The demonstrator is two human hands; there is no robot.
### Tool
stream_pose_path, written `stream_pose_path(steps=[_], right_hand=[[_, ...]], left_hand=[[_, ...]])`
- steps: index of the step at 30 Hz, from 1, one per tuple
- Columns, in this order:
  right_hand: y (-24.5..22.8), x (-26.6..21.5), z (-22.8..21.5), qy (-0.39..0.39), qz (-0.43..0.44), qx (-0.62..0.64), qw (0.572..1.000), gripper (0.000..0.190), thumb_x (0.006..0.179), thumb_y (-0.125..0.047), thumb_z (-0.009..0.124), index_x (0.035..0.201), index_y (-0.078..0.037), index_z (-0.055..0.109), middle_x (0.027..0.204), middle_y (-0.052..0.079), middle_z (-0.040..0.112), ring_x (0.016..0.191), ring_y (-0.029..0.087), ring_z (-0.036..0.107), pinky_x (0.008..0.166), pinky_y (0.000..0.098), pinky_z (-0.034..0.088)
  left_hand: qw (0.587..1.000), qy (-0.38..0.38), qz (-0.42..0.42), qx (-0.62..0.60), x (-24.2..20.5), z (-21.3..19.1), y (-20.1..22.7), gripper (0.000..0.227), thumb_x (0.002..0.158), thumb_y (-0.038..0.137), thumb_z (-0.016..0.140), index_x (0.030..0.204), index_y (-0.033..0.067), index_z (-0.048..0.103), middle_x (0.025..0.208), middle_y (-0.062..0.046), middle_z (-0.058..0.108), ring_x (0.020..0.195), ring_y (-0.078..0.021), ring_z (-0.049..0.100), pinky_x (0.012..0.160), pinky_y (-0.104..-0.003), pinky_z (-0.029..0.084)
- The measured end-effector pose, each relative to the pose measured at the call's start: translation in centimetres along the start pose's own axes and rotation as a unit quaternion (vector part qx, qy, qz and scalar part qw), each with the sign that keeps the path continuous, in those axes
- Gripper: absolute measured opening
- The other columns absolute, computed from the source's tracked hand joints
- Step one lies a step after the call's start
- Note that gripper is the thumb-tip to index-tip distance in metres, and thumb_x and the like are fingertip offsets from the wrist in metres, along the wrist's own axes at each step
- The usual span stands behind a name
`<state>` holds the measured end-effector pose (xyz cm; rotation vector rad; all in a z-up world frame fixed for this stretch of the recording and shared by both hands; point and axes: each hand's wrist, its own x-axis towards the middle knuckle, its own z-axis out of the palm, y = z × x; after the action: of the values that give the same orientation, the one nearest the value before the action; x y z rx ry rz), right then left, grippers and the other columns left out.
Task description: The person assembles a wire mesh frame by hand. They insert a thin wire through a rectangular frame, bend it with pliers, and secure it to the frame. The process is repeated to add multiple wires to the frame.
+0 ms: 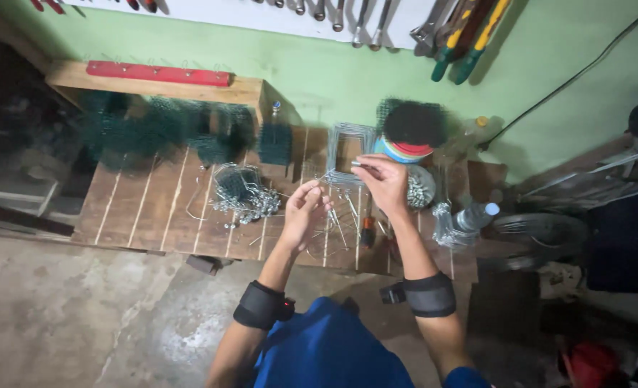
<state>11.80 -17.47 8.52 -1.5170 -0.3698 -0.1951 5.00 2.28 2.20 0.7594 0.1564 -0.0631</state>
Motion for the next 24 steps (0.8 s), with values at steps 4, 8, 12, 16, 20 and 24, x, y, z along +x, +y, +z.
stream_pose_path(steps=[4, 8, 12, 16, 20, 24], right_hand=[[-3.0, 0.1, 3.6, -0.053, -0.03, -0.04, 0.997, 0.023, 0.092, 0.01, 0.073, 0.114, 0.009, 0.072, 0.117, 0.012, 0.069, 0.1, 0.016, 0.07, 0.084, 0.0254, 0.06], [-4.8, 0.1, 7.0, -0.08, -0.055, -0.101, 0.99, 0.022, 0.092, 0.005, 0.074, 0.114, 0.007, 0.073, 0.113, 0.012, 0.071, 0.1, 0.016, 0.072, 0.086, 0.0256, 0.061], [-5.8, 0.4, 9.5, -0.075, -0.082, -0.198, 0.974, 0.022, 0.09, 0.001, 0.077, 0.112, 0.004, 0.075, 0.111, 0.011, 0.074, 0.096, 0.014, 0.074, 0.083, 0.0254, 0.063], [-5.8, 0.2, 11.8, -0.085, -0.081, -0.215, 0.97, 0.021, 0.091, 0.001, 0.077, 0.112, 0.004, 0.076, 0.11, 0.011, 0.075, 0.095, 0.015, 0.075, 0.082, 0.0256, 0.062], [-5.6, -0.1, 13.8, -0.124, -0.049, -0.145, 0.98, 0.031, 0.089, 0.001, 0.077, 0.119, 0.003, 0.072, 0.111, 0.012, 0.071, 0.098, 0.016, 0.073, 0.086, 0.0267, 0.062], [-5.8, -0.6, 15.7, -0.103, -0.07, -0.092, 0.988, 0.04, 0.087, 0.0, 0.079, 0.125, 0.002, 0.068, 0.113, 0.012, 0.068, 0.102, 0.014, 0.068, 0.091, 0.0295, 0.06]], left_hand=[[0.999, -0.034, 0.001, 0.0, -0.3, -0.8, 2.4, 0.03, 0.102, 0.015, 0.065, 0.129, 0.0031, 0.059, 0.106, -0.003, 0.066, 0.091, -0.0171, 0.068, 0.082, -0.032, 0.059], [0.999, -0.047, -0.002, -0.005, -0.6, -2.0, 4.4, 0.03, 0.103, 0.015, 0.062, 0.13, 0.0033, 0.058, 0.105, -0.003, 0.066, 0.09, -0.0158, 0.068, 0.084, -0.032, 0.059], [0.999, -0.044, -0.021, -0.023, -0.3, -3.9, 5.5, 0.033, 0.102, 0.013, 0.061, 0.133, 0.0036, 0.057, 0.106, -0.003, 0.066, 0.091, -0.0141, 0.067, 0.087, -0.035, 0.06], [0.997, -0.062, -0.021, -0.03, -0.4, -6.0, 6.6, 0.037, 0.105, 0.011, 0.061, 0.139, -0.0004, 0.056, 0.108, -0.004, 0.066, 0.092, -0.0145, 0.067, 0.089, -0.036, 0.061], [0.995, -0.076, -0.014, -0.058, -0.8, -6.8, 8.6, 0.055, 0.099, 0.004, 0.061, 0.151, 0.0088, 0.043, 0.105, -0.007, 0.068, 0.089, -0.0157, 0.067, 0.085, -0.036, 0.062], [0.99, -0.099, -0.005, -0.1, -0.4, -8.6, 8.7, 0.062, 0.101, 0.002, 0.063, 0.158, 0.0089, 0.039, 0.107, -0.008, 0.067, 0.089, -0.0137, 0.065, 0.085, -0.033, 0.061]])
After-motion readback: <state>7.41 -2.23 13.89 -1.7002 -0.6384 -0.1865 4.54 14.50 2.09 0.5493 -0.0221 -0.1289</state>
